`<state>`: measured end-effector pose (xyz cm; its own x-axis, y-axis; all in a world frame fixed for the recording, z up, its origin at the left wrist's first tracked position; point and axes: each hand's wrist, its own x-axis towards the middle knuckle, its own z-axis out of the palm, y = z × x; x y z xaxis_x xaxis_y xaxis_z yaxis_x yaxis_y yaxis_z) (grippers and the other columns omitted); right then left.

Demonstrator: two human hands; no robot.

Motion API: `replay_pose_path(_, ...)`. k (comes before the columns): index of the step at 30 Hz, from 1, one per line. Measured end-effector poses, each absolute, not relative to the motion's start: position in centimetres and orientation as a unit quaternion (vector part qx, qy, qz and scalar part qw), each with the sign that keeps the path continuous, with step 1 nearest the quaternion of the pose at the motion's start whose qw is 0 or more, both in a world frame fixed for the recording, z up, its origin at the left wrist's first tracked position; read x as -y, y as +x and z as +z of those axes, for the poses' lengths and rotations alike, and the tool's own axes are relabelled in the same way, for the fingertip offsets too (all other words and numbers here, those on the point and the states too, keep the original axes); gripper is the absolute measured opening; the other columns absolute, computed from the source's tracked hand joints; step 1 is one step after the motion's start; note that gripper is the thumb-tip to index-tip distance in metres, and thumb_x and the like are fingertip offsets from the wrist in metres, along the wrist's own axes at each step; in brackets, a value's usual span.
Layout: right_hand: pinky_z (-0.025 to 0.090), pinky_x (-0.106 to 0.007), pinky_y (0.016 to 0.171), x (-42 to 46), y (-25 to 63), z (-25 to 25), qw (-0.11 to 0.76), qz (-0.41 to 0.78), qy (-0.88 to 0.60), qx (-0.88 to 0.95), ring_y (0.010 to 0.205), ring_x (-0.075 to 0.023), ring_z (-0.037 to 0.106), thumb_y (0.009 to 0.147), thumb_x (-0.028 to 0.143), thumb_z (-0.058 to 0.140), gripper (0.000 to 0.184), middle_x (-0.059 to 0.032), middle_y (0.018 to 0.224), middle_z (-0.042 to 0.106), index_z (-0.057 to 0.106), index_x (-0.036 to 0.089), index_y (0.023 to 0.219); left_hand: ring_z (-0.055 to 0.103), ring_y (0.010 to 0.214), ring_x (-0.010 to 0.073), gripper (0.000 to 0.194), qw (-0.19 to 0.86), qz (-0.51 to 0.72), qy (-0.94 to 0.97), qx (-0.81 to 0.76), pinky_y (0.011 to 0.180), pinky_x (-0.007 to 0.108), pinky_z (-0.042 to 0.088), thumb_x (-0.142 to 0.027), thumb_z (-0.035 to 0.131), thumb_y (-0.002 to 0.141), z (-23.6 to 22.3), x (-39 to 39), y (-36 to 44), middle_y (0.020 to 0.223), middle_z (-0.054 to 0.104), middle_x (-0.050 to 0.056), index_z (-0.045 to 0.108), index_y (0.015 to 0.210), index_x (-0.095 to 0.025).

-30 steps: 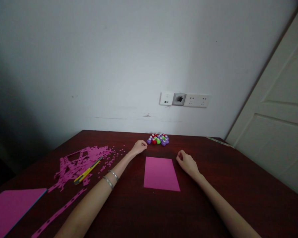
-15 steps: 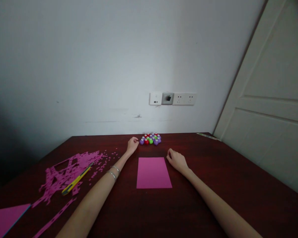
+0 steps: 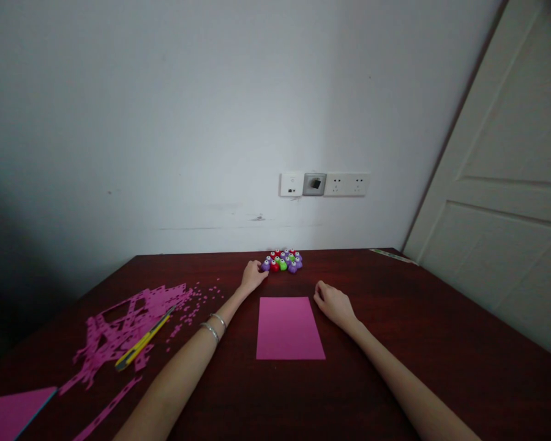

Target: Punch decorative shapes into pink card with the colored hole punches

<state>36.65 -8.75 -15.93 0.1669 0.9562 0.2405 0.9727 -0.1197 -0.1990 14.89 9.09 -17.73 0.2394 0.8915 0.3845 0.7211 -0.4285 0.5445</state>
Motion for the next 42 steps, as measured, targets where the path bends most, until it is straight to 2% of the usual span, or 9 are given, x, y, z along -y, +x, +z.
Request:
replay_pose_path(4,0.031,-0.022,0.055,8.7,36.7,-16.0,0.16,-0.027,-0.745,0.647,0.077,-0.0156,0.062,0.087,0.025,0.041,0.011,-0.0027,0.085,0.065,0.051,0.02,0.086,0.056,0.076,0.0167,0.02,0.12,0.323,0.772,-0.534,0.066,0.024,0.038,-0.032,0.059,0.073,-17.7,-9.2,15.1,0.08,0.06,0.006,0.06,0.08,-0.014)
replay_pose_path(9,0.031,-0.022,0.054,8.7,36.7,-16.0,0.164,-0.028,-0.742,0.65,0.076,-0.015,0.062,0.087,0.024,0.041,0.01,-0.0017,0.085,0.065,0.05,0.021,0.085,0.055,0.076,0.0164,0.017,0.112,0.313,0.775,-0.538,0.065,0.024,0.037,-0.031,0.06,0.073,-17.8,-9.2,15.1,0.082,0.06,0.006,0.06,0.079,-0.014)
replay_pose_path(17,0.03,-0.023,0.054,8.7,36.6,-16.0,0.164,-0.025,-0.745,0.647,0.075,-0.0153,0.061,0.087,0.024,0.041,0.011,-0.0018,0.084,0.064,0.05,0.021,0.085,0.054,0.08,0.0161,0.014,0.097,0.311,0.784,-0.529,0.071,0.025,0.037,-0.028,0.055,0.077,-18.1,-8.7,15.2,0.089,0.057,0.006,0.057,0.082,-0.015)
replay_pose_path(26,0.031,-0.022,0.054,8.8,36.6,-15.7,0.2,0.004,-0.745,0.636,0.073,-0.0157,0.061,0.084,0.024,0.045,0.009,-0.0021,0.082,0.065,0.053,0.021,0.081,0.052,0.071,0.0143,0.01,0.111,0.344,0.763,-0.536,0.063,0.024,0.036,-0.024,0.06,0.069,-17.4,-8.5,15.1,0.072,0.056,0.003,0.054,0.068,-0.016)
replay_pose_path(31,0.037,-0.023,0.056,8.8,36.4,-14.8,0.269,0.036,-0.73,0.627,0.069,-0.0159,0.062,0.084,0.028,0.044,0.017,-0.002,0.074,0.066,0.059,0.02,0.082,0.052,0.065,0.0126,0.013,0.127,0.38,0.758,-0.514,0.06,0.023,0.037,-0.026,0.063,0.065,-14.8,-6.7,15.2,0.068,0.057,0.0,0.055,0.066,-0.016)
replay_pose_path(36,0.047,-0.025,0.065,8.7,34.2,-13.0,0.381,0.081,-0.652,0.65,0.07,-0.0159,0.063,0.086,0.028,0.038,0.031,-0.0051,0.078,0.068,0.061,0.016,0.102,0.051,0.061,0.0113,0.014,0.156,0.425,0.756,-0.473,0.058,0.022,0.038,-0.026,0.065,0.062,-11.0,-3.5,15.5,0.064,0.055,-0.002,0.057,0.068,-0.017)
replay_pose_path(39,0.051,-0.026,0.06,9.0,32.2,-12.3,0.502,0.161,-0.57,0.63,0.067,-0.016,0.064,0.085,0.03,0.042,0.038,-0.0076,0.084,0.069,0.06,0.012,0.112,0.051,0.062,0.0108,0.014,0.166,0.452,0.755,-0.444,0.059,0.022,0.04,-0.024,0.065,0.063,-9.8,-1.7,15.9,0.067,0.055,-0.002,0.055,0.069,-0.017)
replay_pose_path(42,0.052,-0.026,0.05,9.2,30.6,-12.1,0.539,0.217,-0.548,0.602,0.065,-0.0166,0.065,0.083,0.032,0.045,0.041,-0.009,0.088,0.069,0.059,0.011,0.115,0.053,0.066,0.011,0.012,0.172,0.474,0.764,-0.403,0.062,0.023,0.042,-0.022,0.064,0.065,-9.8,-0.1,16.4,0.073,0.056,-0.001,0.054,0.071,-0.017)
